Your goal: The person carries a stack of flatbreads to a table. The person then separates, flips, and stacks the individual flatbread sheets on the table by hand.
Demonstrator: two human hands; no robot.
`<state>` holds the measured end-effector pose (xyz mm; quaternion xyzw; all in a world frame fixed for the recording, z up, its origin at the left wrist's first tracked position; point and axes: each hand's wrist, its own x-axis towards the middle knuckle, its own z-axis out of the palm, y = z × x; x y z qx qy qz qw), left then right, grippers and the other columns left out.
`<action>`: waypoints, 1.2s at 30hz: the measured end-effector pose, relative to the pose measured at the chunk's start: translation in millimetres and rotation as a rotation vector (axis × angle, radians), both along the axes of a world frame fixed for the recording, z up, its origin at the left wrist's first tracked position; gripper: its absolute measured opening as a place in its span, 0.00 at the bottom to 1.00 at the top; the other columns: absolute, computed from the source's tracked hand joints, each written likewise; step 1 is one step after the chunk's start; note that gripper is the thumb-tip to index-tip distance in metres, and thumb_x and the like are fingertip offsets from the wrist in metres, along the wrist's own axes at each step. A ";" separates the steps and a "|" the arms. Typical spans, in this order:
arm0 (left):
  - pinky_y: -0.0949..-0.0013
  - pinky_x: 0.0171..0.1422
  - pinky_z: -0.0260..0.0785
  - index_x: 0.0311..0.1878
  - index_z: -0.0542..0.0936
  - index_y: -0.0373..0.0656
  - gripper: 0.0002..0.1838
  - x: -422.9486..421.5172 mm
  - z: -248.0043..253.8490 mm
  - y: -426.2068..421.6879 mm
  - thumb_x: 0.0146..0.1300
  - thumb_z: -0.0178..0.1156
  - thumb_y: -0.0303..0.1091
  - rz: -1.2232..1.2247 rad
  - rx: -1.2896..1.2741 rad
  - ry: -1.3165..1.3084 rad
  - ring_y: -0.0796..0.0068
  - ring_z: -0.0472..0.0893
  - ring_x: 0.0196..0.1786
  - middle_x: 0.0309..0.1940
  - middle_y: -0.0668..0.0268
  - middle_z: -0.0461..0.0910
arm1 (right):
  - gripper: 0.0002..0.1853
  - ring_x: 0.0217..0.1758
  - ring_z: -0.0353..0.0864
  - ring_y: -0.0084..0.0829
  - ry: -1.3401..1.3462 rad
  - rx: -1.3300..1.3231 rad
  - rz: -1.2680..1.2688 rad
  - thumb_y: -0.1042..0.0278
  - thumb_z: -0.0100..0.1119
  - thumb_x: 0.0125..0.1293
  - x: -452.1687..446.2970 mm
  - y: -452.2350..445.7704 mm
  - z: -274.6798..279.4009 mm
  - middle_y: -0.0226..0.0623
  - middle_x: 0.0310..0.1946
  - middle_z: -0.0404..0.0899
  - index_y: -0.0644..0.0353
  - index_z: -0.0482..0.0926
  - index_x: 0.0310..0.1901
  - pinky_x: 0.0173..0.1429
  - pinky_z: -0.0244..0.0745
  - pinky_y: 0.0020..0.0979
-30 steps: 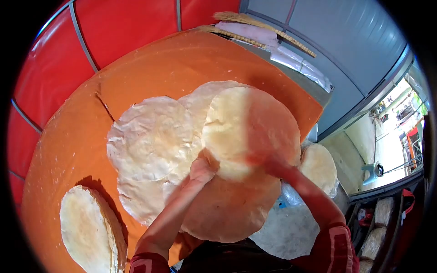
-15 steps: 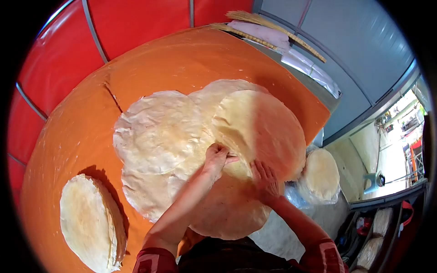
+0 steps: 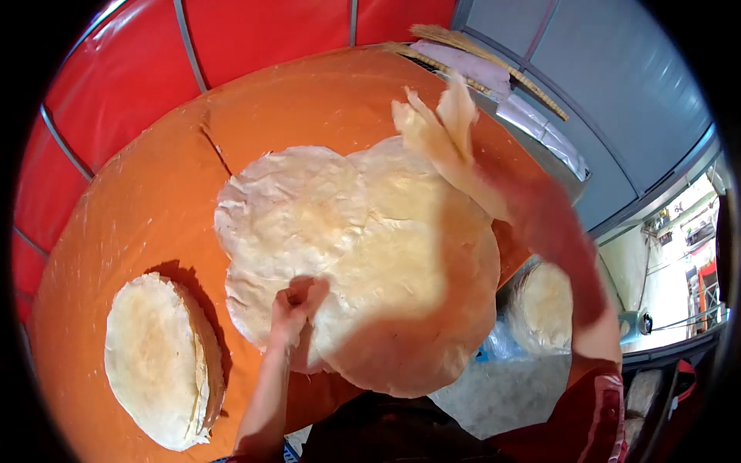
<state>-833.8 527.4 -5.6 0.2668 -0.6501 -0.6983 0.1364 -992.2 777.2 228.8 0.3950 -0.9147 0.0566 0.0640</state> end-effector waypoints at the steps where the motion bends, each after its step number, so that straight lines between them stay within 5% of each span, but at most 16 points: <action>1: 0.79 0.36 0.64 0.38 0.73 0.35 0.14 -3.5 -1.5 -5.5 0.47 0.58 0.29 -0.038 0.093 -0.018 0.80 0.72 0.32 0.30 0.65 0.73 | 0.24 0.29 0.74 0.39 0.027 -0.066 0.154 0.77 0.45 0.48 12.0 -0.6 -23.1 0.41 0.30 0.74 0.50 0.68 0.50 0.35 0.69 0.31; 4: 0.80 0.28 0.61 0.41 0.72 0.39 0.14 3.6 6.5 -9.6 0.53 0.55 0.36 -0.051 0.164 -0.283 0.81 0.69 0.24 0.28 0.70 0.72 | 0.26 0.28 0.75 0.38 -0.178 0.080 0.276 0.76 0.44 0.47 60.7 -1.5 -103.4 0.41 0.27 0.75 0.48 0.66 0.52 0.35 0.69 0.30; 7: 0.79 0.24 0.58 0.46 0.70 0.43 0.16 17.4 0.9 -2.1 0.58 0.47 0.41 -0.002 0.687 -0.170 0.82 0.66 0.21 0.28 0.71 0.72 | 0.25 0.28 0.75 0.36 -0.578 -0.042 0.450 0.76 0.44 0.47 47.6 -4.9 -142.4 0.39 0.29 0.75 0.50 0.68 0.50 0.33 0.69 0.29; 10: 0.58 0.51 0.60 0.58 0.58 0.54 0.27 44.5 23.2 17.8 0.59 0.32 0.57 -0.248 1.149 0.041 0.64 0.69 0.50 0.48 0.66 0.69 | 0.22 0.27 0.75 0.36 -0.285 0.049 0.254 0.76 0.45 0.47 60.5 -10.2 -116.1 0.38 0.28 0.76 0.51 0.71 0.48 0.30 0.69 0.30; 11: 0.49 0.61 0.41 0.62 0.48 0.54 0.33 51.9 16.1 19.4 0.57 0.25 0.62 -0.394 1.283 0.072 0.60 0.54 0.62 0.59 0.64 0.57 | 0.21 0.25 0.74 0.36 -0.188 -0.115 0.239 0.76 0.45 0.47 79.9 -10.0 -116.4 0.37 0.27 0.75 0.53 0.72 0.45 0.28 0.68 0.31; 15: 0.51 0.63 0.41 0.62 0.49 0.54 0.30 60.2 17.3 44.6 0.59 0.27 0.58 -0.380 1.479 0.288 0.58 0.49 0.63 0.61 0.60 0.50 | 0.21 0.25 0.72 0.41 -0.044 -0.008 0.201 0.72 0.47 0.48 156.5 -15.8 -180.1 0.43 0.30 0.71 0.55 0.68 0.48 0.28 0.68 0.36; 17: 0.49 0.63 0.37 0.63 0.45 0.52 0.34 59.2 27.5 49.5 0.57 0.24 0.61 -0.329 1.852 0.399 0.58 0.43 0.64 0.63 0.60 0.44 | 0.23 0.26 0.72 0.43 -0.029 -0.067 0.263 0.71 0.48 0.48 182.6 -18.6 -202.8 0.45 0.33 0.71 0.56 0.66 0.50 0.28 0.68 0.37; 20: 0.48 0.62 0.40 0.63 0.44 0.50 0.37 61.7 21.5 52.1 0.56 0.27 0.63 -0.483 1.376 0.309 0.56 0.49 0.63 0.62 0.59 0.47 | 0.28 0.30 0.71 0.46 0.026 -0.175 0.220 0.72 0.49 0.47 191.8 -22.5 -208.6 0.48 0.38 0.68 0.56 0.60 0.55 0.33 0.68 0.40; 23: 0.48 0.60 0.45 0.62 0.44 0.49 0.39 56.1 30.4 48.0 0.54 0.31 0.65 -0.710 1.360 0.305 0.54 0.55 0.61 0.60 0.58 0.52 | 0.31 0.32 0.70 0.50 -0.067 -0.252 0.171 0.73 0.49 0.47 169.6 -14.9 -189.7 0.50 0.37 0.68 0.54 0.56 0.57 0.35 0.66 0.45; 25: 0.48 0.60 0.47 0.62 0.46 0.49 0.39 57.2 24.2 44.8 0.53 0.33 0.65 -0.654 1.338 0.271 0.55 0.57 0.60 0.59 0.58 0.55 | 0.30 0.32 0.69 0.49 -0.499 -0.084 0.234 0.74 0.48 0.47 157.1 -14.1 -154.8 0.49 0.34 0.68 0.53 0.58 0.57 0.35 0.64 0.46; 26: 0.48 0.59 0.49 0.62 0.47 0.49 0.39 56.8 22.8 45.0 0.53 0.36 0.65 -0.578 1.324 0.231 0.55 0.59 0.59 0.58 0.58 0.57 | 0.30 0.32 0.69 0.49 -0.476 -0.084 0.236 0.74 0.48 0.47 164.4 -14.0 -148.6 0.49 0.34 0.68 0.53 0.58 0.57 0.35 0.64 0.46; 28: 0.49 0.59 0.50 0.59 0.56 0.50 0.36 57.2 36.4 48.2 0.51 0.44 0.61 -0.322 1.333 0.291 0.60 0.59 0.59 0.58 0.60 0.57 | 0.30 0.30 0.70 0.42 0.203 0.368 0.303 0.75 0.48 0.46 184.6 -15.2 -143.4 0.44 0.32 0.68 0.53 0.59 0.56 0.32 0.65 0.41; 30: 0.48 0.57 0.53 0.59 0.56 0.50 0.36 61.9 47.2 50.1 0.51 0.46 0.60 -0.333 1.012 0.311 0.61 0.61 0.58 0.56 0.62 0.60 | 0.31 0.26 0.69 0.35 0.109 0.223 0.442 0.75 0.47 0.45 179.8 -7.5 -133.3 0.40 0.34 0.68 0.53 0.59 0.56 0.31 0.66 0.35; 31: 0.48 0.57 0.53 0.59 0.56 0.50 0.36 65.1 44.9 50.0 0.51 0.46 0.60 -0.333 1.015 0.318 0.61 0.61 0.58 0.56 0.62 0.60 | 0.31 0.25 0.69 0.35 -0.301 -0.082 0.305 0.76 0.47 0.45 171.1 -6.9 -133.5 0.39 0.36 0.69 0.51 0.60 0.56 0.31 0.66 0.33; 33: 0.48 0.53 0.59 0.57 0.59 0.54 0.30 71.2 35.7 46.0 0.53 0.47 0.56 -0.428 0.988 0.170 0.58 0.64 0.54 0.54 0.61 0.61 | 0.30 0.36 0.68 0.31 -0.807 0.029 0.261 0.78 0.46 0.48 138.2 -6.0 -98.3 0.37 0.46 0.66 0.49 0.60 0.57 0.41 0.64 0.29; 36: 0.46 0.50 0.61 0.47 0.66 0.48 0.25 71.1 29.9 44.7 0.53 0.47 0.56 -0.374 1.282 0.254 0.52 0.67 0.51 0.49 0.54 0.64 | 0.32 0.46 0.68 0.24 -0.370 0.174 0.667 0.82 0.44 0.48 103.8 -34.4 3.7 0.31 0.53 0.63 0.46 0.59 0.57 0.50 0.62 0.24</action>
